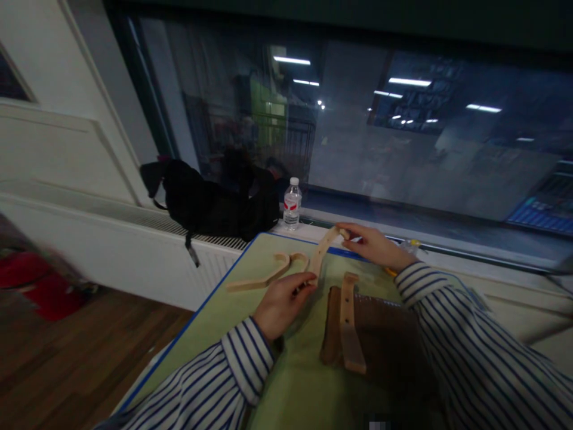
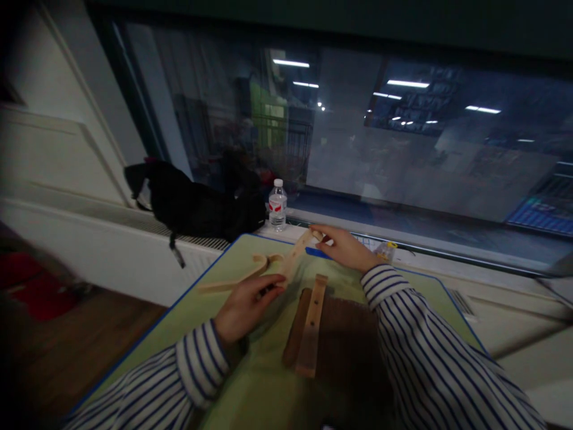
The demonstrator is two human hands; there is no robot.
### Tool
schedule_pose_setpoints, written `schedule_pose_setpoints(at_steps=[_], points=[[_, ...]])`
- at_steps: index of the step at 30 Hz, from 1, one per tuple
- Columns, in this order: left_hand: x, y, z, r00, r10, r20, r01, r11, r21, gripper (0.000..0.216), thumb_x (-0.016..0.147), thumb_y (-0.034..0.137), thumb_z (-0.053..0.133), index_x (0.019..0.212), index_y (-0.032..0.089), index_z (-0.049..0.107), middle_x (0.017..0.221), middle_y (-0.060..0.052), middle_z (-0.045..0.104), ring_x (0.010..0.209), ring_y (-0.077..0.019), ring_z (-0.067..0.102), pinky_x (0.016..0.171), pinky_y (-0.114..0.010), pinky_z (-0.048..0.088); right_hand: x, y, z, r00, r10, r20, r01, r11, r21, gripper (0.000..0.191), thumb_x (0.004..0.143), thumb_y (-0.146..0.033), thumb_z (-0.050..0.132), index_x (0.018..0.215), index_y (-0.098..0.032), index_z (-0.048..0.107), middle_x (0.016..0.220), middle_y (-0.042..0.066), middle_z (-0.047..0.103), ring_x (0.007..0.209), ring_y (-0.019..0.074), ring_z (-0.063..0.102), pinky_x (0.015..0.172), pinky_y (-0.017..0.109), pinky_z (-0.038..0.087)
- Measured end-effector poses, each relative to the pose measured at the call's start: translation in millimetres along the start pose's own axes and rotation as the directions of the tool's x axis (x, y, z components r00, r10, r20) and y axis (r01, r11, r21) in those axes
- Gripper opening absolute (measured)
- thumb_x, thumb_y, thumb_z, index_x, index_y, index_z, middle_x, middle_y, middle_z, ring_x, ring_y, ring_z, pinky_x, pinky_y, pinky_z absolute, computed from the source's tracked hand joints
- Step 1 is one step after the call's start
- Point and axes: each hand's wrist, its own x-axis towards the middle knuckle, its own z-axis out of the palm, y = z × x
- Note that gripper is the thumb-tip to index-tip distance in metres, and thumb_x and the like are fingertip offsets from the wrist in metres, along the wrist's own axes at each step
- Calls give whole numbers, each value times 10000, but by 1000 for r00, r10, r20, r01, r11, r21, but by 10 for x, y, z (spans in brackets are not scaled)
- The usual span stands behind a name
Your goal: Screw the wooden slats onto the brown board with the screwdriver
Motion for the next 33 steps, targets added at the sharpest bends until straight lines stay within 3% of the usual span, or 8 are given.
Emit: schedule_pose_setpoints(at_steps=[2, 6, 9, 14, 18, 22, 26, 33], points=[[-7, 58, -6, 999, -16, -32, 14, 998, -61, 233, 870, 312, 538, 1044, 201, 645, 924, -19, 708, 766, -134, 648, 682, -231, 520, -38, -116, -110, 997, -21, -72, 18, 999, -43, 442, 881, -283, 453, 1320, -228, 454, 1227, 75, 601, 925, 170, 621, 786, 333, 513], [-66, 189, -15, 997, 45, -67, -51, 993, -104, 226, 864, 289, 552, 1058, 211, 636, 945, -22, 695, 822, -137, 641, 769, -254, 521, -127, -387, -271, 980, -55, -191, 20, 983, -181, 369, 895, -264, 427, 1251, -211, 506, 1185, 86, 607, 1053, 214, 562, 912, 384, 434], [-159, 276, -24, 993, 111, -47, -115, 989, -93, 260, 874, 286, 540, 1117, 212, 595, 986, -34, 677, 858, -138, 634, 823, -281, 515, -210, -510, -353, 970, -41, -239, -23, 965, -260, 333, 895, -257, 414, 1201, -209, 537, 1114, 107, 615, 1040, 247, 551, 889, 406, 425], [-307, 370, -76, 981, 192, -20, -193, 977, -96, 483, 842, 289, 581, 1286, 200, 415, 1061, -64, 646, 924, -157, 616, 864, -337, 506, -463, -412, -446, 949, 54, -310, -144, 950, -277, 308, 894, -258, 407, 1153, -187, 558, 1040, 112, 633, 967, 248, 576, 847, 383, 424], [-350, 371, -86, 957, 246, 155, -232, 967, -106, 620, 764, 291, 652, 1312, 205, 378, 1222, -96, 570, 1095, -213, 556, 954, -405, 462, -782, -193, -445, 927, 159, -339, -239, 948, -208, 299, 892, -288, 423, 1126, -177, 573, 972, 97, 671, 847, 223, 619, 756, 344, 451], [-375, 298, 28, 920, 241, 310, -208, 969, -136, 924, 617, 325, 777, 1388, 211, 280, 1394, -133, 418, 1254, -289, 428, 1049, -482, 366, -1055, -15, -352, 913, 246, -325, -292, 951, -103, 316, 863, -339, 485, 1108, -167, 587, 918, 84, 685, 753, 203, 625, 669, 320, 468], [-380, 216, 130, 914, 206, 350, -175, 977, -121, 854, 679, 345, 736, 1395, 218, 287, 1380, -133, 439, 1244, -296, 443, 1044, -503, 365, -1161, 45, -194, 931, 272, -245, -278, 960, 9, 278, 848, -325, 506, 1062, -184, 612, 936, 64, 692, 781, 191, 631, 700, 321, 484], [-383, 177, 120, 902, 226, 367, -204, 974, -100, 750, 749, 341, 678, 1392, 245, 305, 1392, -113, 436, 1263, -270, 434, 1051, -472, 375, -1118, -55, 71, 964, 250, -89, -237, 962, 136, 233, 854, -319, 507, 961, -184, 664, 941, 51, 708, 834, 188, 639, 741, 308, 484]])
